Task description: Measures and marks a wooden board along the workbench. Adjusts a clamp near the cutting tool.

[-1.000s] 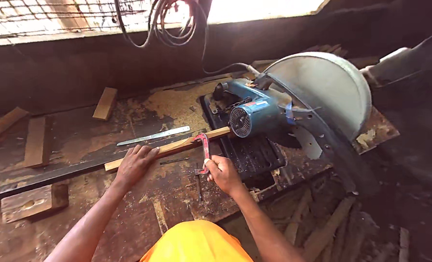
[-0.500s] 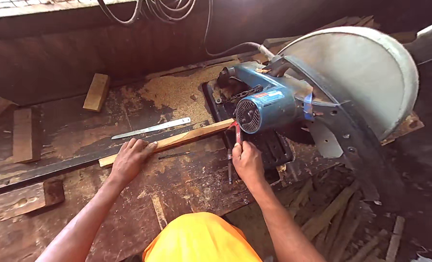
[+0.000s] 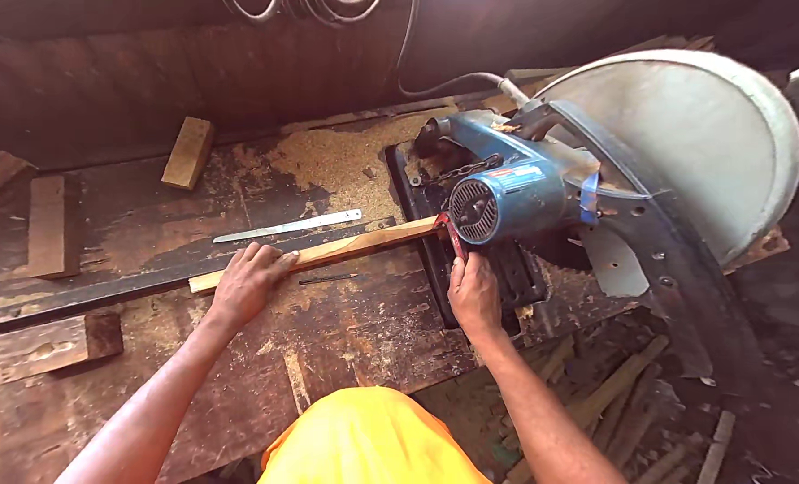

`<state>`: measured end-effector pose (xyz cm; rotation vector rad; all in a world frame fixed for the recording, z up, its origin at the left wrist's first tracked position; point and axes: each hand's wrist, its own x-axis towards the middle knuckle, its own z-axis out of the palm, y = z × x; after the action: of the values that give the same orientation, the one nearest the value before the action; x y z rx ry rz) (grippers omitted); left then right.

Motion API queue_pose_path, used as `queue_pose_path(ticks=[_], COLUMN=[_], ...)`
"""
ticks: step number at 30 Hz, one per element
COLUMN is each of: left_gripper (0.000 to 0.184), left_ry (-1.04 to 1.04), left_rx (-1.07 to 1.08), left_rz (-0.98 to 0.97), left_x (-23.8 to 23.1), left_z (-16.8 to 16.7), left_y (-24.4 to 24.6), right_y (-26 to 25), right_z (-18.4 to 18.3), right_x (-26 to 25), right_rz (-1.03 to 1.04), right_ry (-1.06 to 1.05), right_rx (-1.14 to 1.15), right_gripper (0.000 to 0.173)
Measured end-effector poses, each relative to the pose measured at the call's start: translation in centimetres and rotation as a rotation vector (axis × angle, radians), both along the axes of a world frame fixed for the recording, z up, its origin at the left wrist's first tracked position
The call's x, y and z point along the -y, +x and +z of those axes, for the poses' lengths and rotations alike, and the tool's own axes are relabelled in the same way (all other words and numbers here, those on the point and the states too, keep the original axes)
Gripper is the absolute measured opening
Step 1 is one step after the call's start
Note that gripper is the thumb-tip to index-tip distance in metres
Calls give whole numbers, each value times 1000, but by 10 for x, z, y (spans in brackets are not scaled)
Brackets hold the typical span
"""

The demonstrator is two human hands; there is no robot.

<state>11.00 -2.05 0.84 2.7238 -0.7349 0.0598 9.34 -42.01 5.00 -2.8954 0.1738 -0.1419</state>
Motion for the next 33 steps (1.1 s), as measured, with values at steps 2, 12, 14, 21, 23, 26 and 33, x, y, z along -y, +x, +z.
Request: queue_pose_path(ticks=[2,12,14,21,23,26,33], left_gripper=[37,37,36,36,36,34,36], left_ry=[9,-4,-6,-11,-14,-40,-50], left_rx=[-10,-25,-25,-9,-3,13,-37], left_rz=[4,1,3,25,36,53,117], left_x=[0,-1,-1,1,2,3,7], left_z=[0,-1,-2,-3,-4,-5,-1], left_y=[-1,1,1,-1,-2,-4,-4], right_y=[-2,2,7,17,18,19,20], right_z=[-5,-11,-9,6,7,9,13], right_x=[3,2,2,7,8,6,5], right_rz=[6,-33,-38,23,30,8,-11], right_ry=[3,-24,-26,-74,-86,-92,-62], right_rx=[16,10,-18,-115,-125,-161,-194], right_gripper=[36,38,40,37,37,38,38])
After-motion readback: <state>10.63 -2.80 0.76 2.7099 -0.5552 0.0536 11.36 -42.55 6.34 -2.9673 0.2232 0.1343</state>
